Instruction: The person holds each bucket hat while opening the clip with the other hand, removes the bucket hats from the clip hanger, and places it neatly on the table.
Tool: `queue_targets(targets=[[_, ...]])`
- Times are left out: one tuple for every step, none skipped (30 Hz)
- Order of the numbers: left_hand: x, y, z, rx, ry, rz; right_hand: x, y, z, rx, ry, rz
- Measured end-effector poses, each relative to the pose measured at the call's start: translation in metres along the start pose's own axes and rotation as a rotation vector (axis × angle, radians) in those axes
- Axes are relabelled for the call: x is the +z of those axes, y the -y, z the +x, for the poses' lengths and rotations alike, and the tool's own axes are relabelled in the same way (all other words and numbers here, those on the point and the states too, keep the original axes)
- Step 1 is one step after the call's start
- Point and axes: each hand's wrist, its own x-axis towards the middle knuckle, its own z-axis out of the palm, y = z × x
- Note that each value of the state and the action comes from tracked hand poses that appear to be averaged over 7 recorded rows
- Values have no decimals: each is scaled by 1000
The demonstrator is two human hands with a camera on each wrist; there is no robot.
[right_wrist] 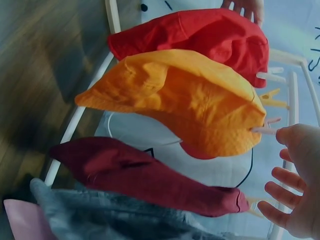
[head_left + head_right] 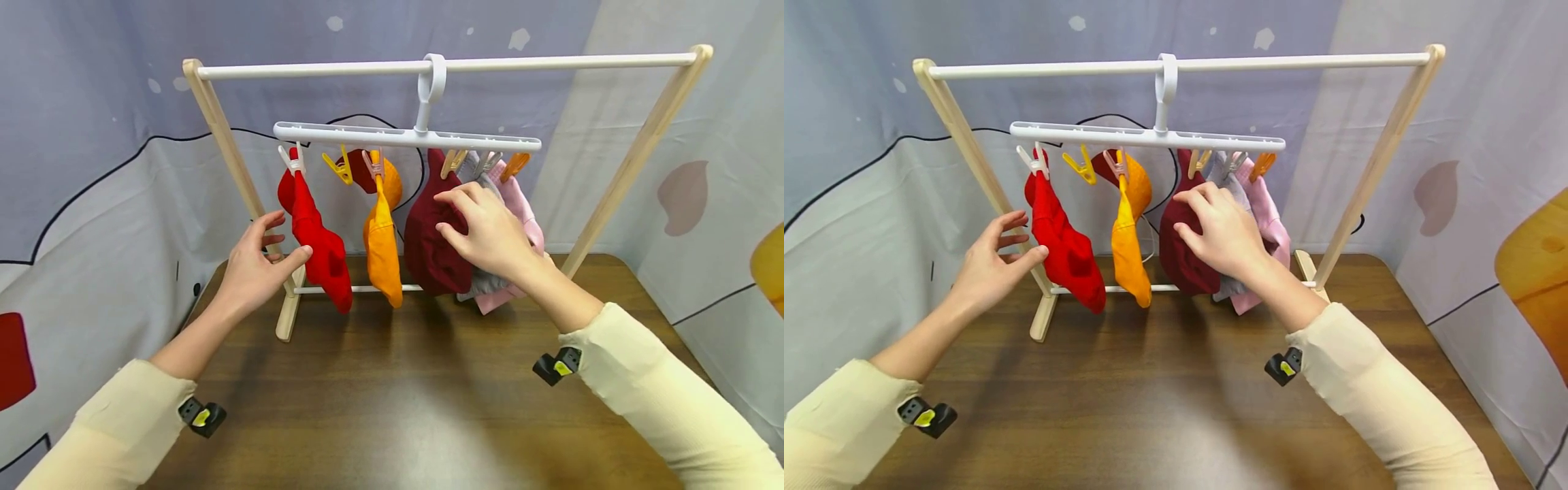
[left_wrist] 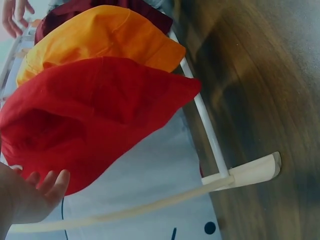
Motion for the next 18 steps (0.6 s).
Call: queue_targets(targets=[[1, -1, 1, 4, -2, 2, 1, 2, 2, -3, 6, 1], [2, -1, 1, 6, -4, 0, 2, 4, 3, -6, 10, -1], [2, -2, 2, 7, -7, 3, 3, 6, 5, -10, 13, -5], [3, -3, 2, 6, -9, 6, 4, 7, 6, -14, 16, -9], [4, -3, 3, 5, -11, 6, 5, 9, 8, -17, 19, -12], [4, -3, 3, 3, -14, 10, 6, 11, 9, -18, 23, -15], [4, -3, 4, 1, -18, 10, 7, 13, 11, -21, 26, -18], [4, -3, 5, -1, -21, 10, 7, 14, 12, -22, 31, -21], [5, -3, 5, -2, -23, 11, 7, 16, 13, -22, 36, -25], [5, -4, 5, -3, -23, 10, 7, 17, 15, -22, 42, -27], [5, -4, 6, -5, -25, 10, 7, 19, 16, -23, 49, -30], [5, -4, 6, -7, -28, 12, 7, 20, 17, -26, 55, -33], [5, -4, 7, -9, -30, 13, 7, 21, 18, -28, 61, -37], [5, -4, 7, -11, -31, 14, 7, 22, 20, -28, 67, -42], [6, -4, 7, -14, -32, 16, 7, 23, 21, -28, 71, -47], [6, -4, 8, -18, -33, 19, 8, 24, 23, -28, 76, -52], [6, -4, 8, -22, -32, 22, 8, 24, 24, -27, 78, -56], [6, -5, 9, -27, -31, 24, 9, 25, 25, -26, 81, -57]])
